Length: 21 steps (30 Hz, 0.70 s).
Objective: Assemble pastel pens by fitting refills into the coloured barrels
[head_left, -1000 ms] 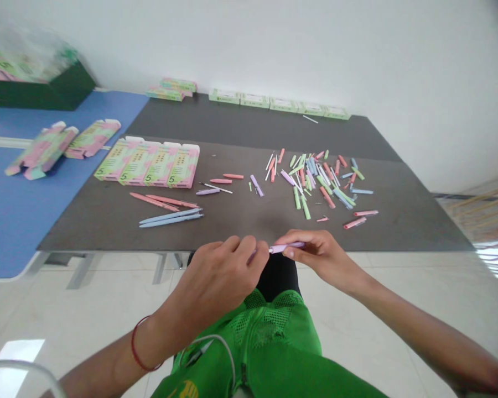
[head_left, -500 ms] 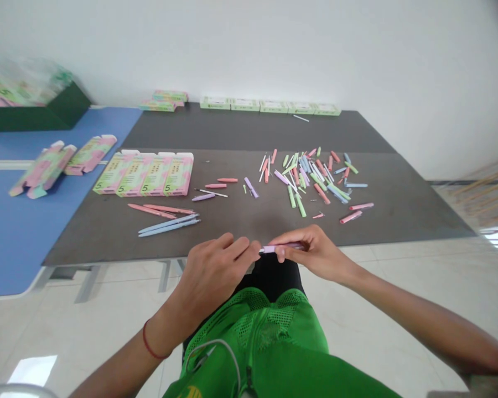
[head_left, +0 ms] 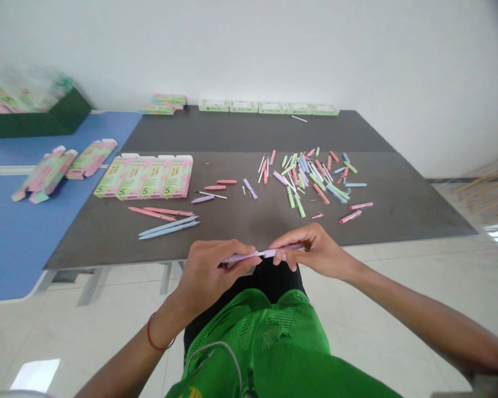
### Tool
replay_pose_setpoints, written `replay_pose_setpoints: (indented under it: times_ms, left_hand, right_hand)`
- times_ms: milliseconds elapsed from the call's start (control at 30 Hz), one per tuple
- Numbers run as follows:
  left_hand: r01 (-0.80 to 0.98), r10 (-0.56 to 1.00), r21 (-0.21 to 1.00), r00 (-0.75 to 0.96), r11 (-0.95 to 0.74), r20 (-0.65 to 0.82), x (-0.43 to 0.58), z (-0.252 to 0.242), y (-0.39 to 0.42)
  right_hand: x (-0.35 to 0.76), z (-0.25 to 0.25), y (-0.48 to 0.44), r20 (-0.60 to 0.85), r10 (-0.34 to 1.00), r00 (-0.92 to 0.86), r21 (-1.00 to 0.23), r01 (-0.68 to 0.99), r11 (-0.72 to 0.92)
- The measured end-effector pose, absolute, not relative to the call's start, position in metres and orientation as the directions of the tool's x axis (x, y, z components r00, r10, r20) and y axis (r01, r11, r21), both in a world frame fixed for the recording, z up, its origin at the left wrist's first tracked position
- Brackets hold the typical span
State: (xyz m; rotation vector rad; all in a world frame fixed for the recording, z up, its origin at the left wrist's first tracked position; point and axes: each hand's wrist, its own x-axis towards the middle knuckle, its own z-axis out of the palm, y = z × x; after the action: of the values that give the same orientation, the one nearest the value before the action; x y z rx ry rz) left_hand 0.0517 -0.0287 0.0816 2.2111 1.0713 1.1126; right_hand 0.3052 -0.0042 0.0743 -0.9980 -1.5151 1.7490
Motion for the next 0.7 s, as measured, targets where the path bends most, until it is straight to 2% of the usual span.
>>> replay_pose_setpoints:
  times_ms: [167,267,467,600,700]
  left_hand:
    - [0.335,0.851,0.785,0.277,-0.521,0.446,0.058,0.092,-0.035]
    - [0.305,0.849,0.795,0.257,-0.524,0.461,0.061,0.095,-0.037]
    - [0.342,0.787,0.71,0.306,-0.616,0.536,0.065,0.098,-0.043]
    - [0.443,0.744,0.599,0.347,-0.667,0.571,0.067,0.105,-0.052]
    - [0.509,0.731,0.527,0.42,-0.681,0.538,0.067,0.113,-0.057]
  right_hand:
    - [0.3,0.064,-0.003,-0.195,0.806,-0.559,-0.951,-0.095,-0.295]
    - [0.296,0.056,-0.003,-0.225,0.77,-0.597,-0.906,-0.164,-0.391]
    - [0.293,0.046,-0.005,-0.211,0.713,-0.669,-0.83,-0.263,-0.492]
    - [0.295,0.041,-0.007,-0.226,0.708,-0.669,-0.839,-0.235,-0.49]
    - [0.295,0.039,-0.009,-0.225,0.705,-0.673,-0.85,-0.218,-0.479]
